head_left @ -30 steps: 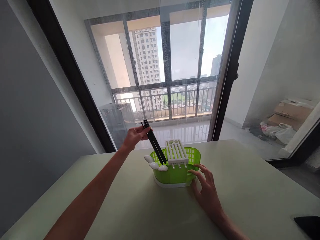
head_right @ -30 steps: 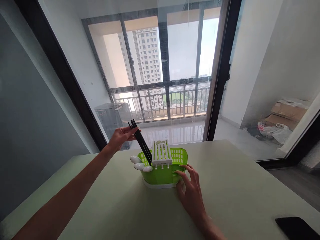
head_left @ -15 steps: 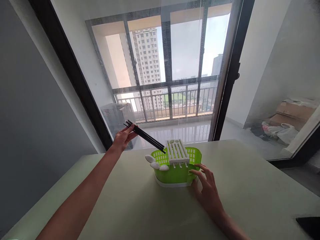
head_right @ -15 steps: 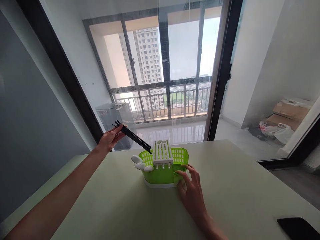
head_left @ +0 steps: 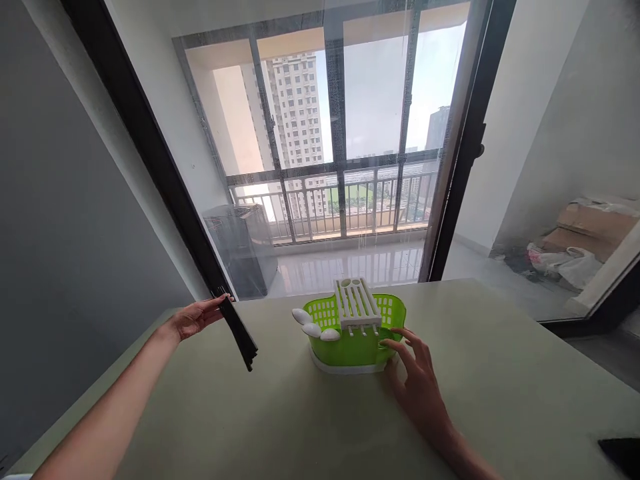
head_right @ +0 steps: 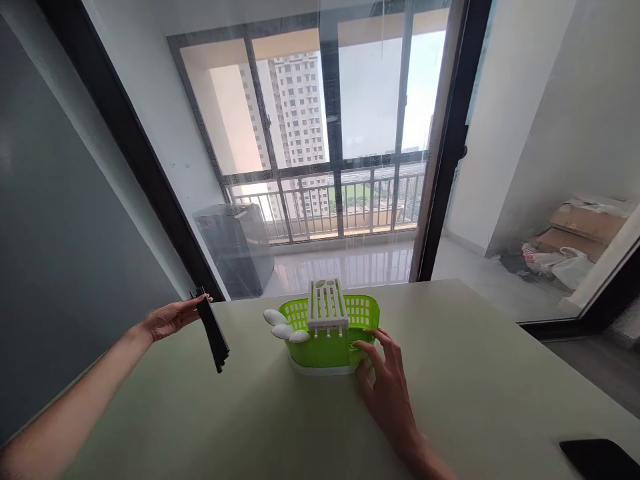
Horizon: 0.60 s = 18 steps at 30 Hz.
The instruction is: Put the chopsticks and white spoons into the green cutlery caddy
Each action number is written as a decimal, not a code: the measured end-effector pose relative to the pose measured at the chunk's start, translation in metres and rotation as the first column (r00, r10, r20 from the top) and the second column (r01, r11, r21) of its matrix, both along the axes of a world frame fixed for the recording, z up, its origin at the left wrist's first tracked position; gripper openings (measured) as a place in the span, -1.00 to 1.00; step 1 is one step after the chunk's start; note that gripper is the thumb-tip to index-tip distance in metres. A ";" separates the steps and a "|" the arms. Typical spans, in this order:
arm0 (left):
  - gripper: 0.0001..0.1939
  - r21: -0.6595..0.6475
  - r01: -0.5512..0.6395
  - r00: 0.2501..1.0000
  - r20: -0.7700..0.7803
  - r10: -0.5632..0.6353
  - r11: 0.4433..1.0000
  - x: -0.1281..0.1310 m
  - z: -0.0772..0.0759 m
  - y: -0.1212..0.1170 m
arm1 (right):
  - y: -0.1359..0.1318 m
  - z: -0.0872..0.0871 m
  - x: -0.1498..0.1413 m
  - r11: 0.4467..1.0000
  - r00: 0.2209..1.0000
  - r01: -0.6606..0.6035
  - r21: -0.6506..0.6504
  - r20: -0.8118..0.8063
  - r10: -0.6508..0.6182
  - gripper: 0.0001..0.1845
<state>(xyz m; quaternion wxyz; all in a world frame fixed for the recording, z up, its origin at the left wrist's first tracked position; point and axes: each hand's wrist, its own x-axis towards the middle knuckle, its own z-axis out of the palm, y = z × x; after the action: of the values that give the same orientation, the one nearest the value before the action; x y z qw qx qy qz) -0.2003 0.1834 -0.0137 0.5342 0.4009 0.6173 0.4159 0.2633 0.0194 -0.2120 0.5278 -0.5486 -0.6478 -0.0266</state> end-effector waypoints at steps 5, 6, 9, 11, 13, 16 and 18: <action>-0.53 -0.242 0.217 0.963 -0.108 -0.248 0.946 -0.026 -0.003 -0.036 | -0.001 0.000 0.001 1.000 1.000 0.006 0.002 -0.002 -0.006 -0.72; -0.52 -0.290 0.270 0.940 -0.127 -0.316 0.918 -0.030 -0.004 -0.041 | -0.001 0.000 0.002 1.000 1.000 0.005 0.005 0.002 -0.005 -0.72; -0.53 -0.404 0.411 0.836 -0.188 -0.515 0.817 -0.038 -0.011 -0.054 | -0.001 -0.001 0.003 1.000 1.000 0.002 0.004 0.012 -0.002 -0.73; -0.53 -0.445 0.449 0.786 -0.215 -0.579 0.775 -0.043 -0.016 -0.060 | -0.002 -0.001 0.003 1.000 1.000 0.004 -0.008 0.012 -0.004 -0.74; -0.53 -0.469 0.468 0.758 -0.223 -0.613 0.749 -0.046 -0.022 -0.066 | -0.003 -0.001 0.004 1.000 1.000 0.006 -0.019 0.010 -0.006 -0.73; -0.54 -0.502 0.495 0.725 -0.212 -0.656 0.709 -0.049 -0.028 -0.073 | -0.004 -0.001 0.004 1.000 1.000 0.006 -0.028 0.010 -0.005 -0.73; -0.55 -0.527 0.504 0.707 -0.203 -0.677 0.684 -0.050 -0.032 -0.078 | -0.004 0.000 0.004 1.000 1.000 0.005 -0.028 0.005 -0.005 -0.73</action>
<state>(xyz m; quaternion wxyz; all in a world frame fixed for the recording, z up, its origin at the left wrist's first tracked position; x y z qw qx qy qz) -0.2507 0.1059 -0.0458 0.5848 0.5250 0.6181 -0.0183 0.2671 0.0149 -0.2118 0.5186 -0.5575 -0.6480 -0.0202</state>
